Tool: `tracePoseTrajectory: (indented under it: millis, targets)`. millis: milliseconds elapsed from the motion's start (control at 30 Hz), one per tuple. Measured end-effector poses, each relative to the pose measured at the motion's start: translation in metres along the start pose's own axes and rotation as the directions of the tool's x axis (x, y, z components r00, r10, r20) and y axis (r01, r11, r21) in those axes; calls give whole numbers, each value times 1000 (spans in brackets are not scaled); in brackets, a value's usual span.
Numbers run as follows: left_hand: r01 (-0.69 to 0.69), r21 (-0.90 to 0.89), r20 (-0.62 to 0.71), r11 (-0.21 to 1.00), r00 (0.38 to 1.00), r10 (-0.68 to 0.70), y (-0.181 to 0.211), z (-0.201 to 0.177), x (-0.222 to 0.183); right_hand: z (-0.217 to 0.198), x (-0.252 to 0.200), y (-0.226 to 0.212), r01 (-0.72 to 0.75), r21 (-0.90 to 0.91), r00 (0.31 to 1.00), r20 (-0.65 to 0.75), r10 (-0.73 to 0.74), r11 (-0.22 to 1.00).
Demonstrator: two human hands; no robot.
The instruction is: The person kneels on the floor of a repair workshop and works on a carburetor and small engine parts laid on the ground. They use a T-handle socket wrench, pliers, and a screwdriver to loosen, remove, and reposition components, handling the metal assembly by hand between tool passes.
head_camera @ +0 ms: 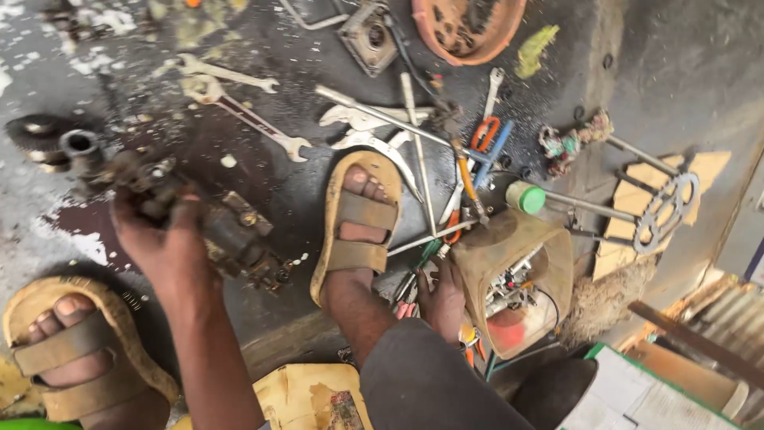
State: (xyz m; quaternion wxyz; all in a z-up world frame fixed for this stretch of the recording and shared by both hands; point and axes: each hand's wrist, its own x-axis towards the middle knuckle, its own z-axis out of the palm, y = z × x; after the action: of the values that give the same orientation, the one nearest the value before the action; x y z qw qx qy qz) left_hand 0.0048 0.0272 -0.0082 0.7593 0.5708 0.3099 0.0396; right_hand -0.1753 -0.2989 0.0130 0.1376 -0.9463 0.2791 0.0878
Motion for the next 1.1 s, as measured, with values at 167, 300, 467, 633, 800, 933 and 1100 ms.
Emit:
tracePoseTrajectory:
  millis: [167,300,467,633,800,933,1100]
  targets:
    - [-33,98,-86,995,995,41,-15,3,6,-8,-14,14,-157,161,988,25,155,974]
    - [-80,236,-55,969,994,95,-20,-1,15,-4,-26,30,-235,147,972,9,236,961]
    - [32,216,-116,976,993,-7,-25,2,24,-10,-13,17,-277,199,959,3,282,940]
    - [36,190,-93,981,995,-18,-27,-12,27,-4,-15,29,-230,272,966,-56,254,934]
    - [33,238,-121,971,993,-4,-22,-4,27,-20,-49,9,-241,190,971,60,234,952]
    - [-15,180,-124,984,992,37,-32,-17,32,1,-87,7,-357,70,927,148,345,931]
    - [-21,246,-168,969,984,64,-26,-5,25,78,-111,72,-260,-206,924,231,305,943]
